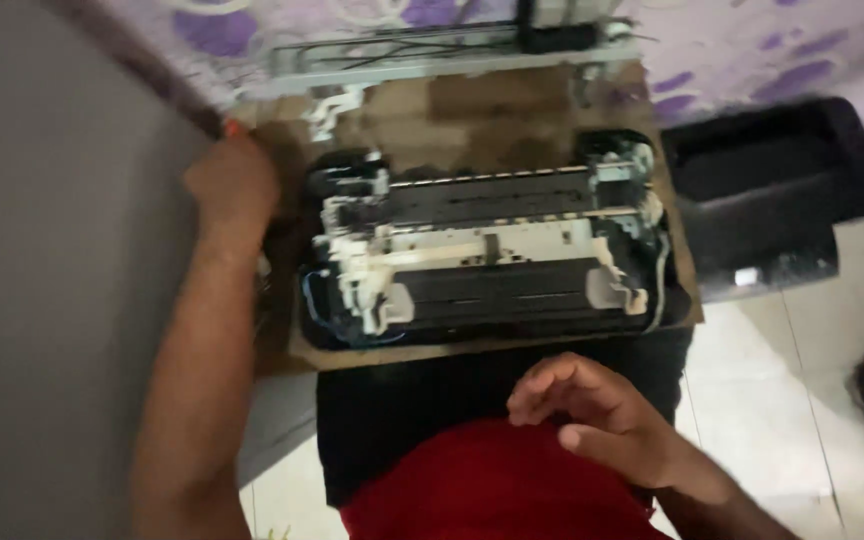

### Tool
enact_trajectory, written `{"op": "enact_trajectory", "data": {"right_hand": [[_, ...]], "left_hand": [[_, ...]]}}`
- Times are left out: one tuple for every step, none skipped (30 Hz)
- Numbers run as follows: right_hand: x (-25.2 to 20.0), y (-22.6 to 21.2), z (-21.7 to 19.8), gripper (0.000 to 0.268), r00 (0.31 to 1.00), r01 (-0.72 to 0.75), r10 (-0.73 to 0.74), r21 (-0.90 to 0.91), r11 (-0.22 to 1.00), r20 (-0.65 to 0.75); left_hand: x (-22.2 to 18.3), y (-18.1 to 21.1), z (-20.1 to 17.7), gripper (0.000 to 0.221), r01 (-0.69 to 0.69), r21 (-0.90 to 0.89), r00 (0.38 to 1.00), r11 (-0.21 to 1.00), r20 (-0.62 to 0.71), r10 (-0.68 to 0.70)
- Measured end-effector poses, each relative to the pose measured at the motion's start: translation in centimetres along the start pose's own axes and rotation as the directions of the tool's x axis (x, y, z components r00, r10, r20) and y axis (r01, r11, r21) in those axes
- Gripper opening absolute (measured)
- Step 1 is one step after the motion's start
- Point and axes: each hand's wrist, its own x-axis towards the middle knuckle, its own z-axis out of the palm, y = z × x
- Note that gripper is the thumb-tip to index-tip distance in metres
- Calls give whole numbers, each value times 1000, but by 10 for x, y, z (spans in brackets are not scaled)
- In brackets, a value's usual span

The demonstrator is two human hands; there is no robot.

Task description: Disassembling an inkjet printer by removing the scanner assembly and internal screws using a screwdriver.

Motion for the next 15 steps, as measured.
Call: {"op": "enact_trajectory", "data": {"right_hand": [[-4,-5,-6,37,999,3,-3,0,1000,-36],[-8,-10,-13,36,1000,-3,2,-34,999,-26],[-13,-15,-20,36,1000,-9,7,-70,998,-16],[-21,-16,-29,36,999,-7,4,-72,997,-51],[-28,-17,-39,34,997,-37,30,-106,994,-64],[-35,-19,-48,33,995,-67,56,-139,988,-78],[-45,-15,-59,33,994,-69,56,-136,988,-93],[-56,-11,-69,32,990,-93,68,-202,975,-126],[-65,-7,-79,32,985,-117,77,-268,956,-156],[-72,-6,-85,32,983,-118,75,-267,957,-166],[-80,-4,-92,27,940,-253,157,-307,918,-304],[-87,-3,-98,23,870,-388,226,-325,863,-438],[-84,-3,-95,23,870,-386,223,-325,864,-441],[-81,-3,-92,21,873,-353,55,-551,756,-485],[-78,-2,-88,19,867,-331,-118,-736,591,-484]], "left_hand": [[6,2,3,29,-36,-6,999,999,0,36],[12,5,6,26,18,-37,997,999,78,-15],[18,9,9,25,74,-64,986,995,155,-64],[18,6,17,25,40,-71,988,997,154,-28],[17,0,25,27,-59,-38,998,998,9,59],[16,-8,34,36,-151,6,979,989,-135,150],[10,-4,20,36,-165,4,977,986,-134,164],[3,-2,6,38,-132,-43,987,990,-93,128],[-3,-1,-9,44,-92,-89,995,992,-54,88],[-4,-3,-6,44,-103,-90,994,991,-55,98],[-7,-6,-2,43,-147,-146,984,978,-121,130],[-9,-10,1,42,-194,-198,970,961,-187,157],[-9,-11,4,42,-197,-198,969,960,-190,159],[-8,-12,6,45,-164,-199,979,966,-153,134],[-8,-14,8,48,-130,-196,987,972,-115,108]]}}
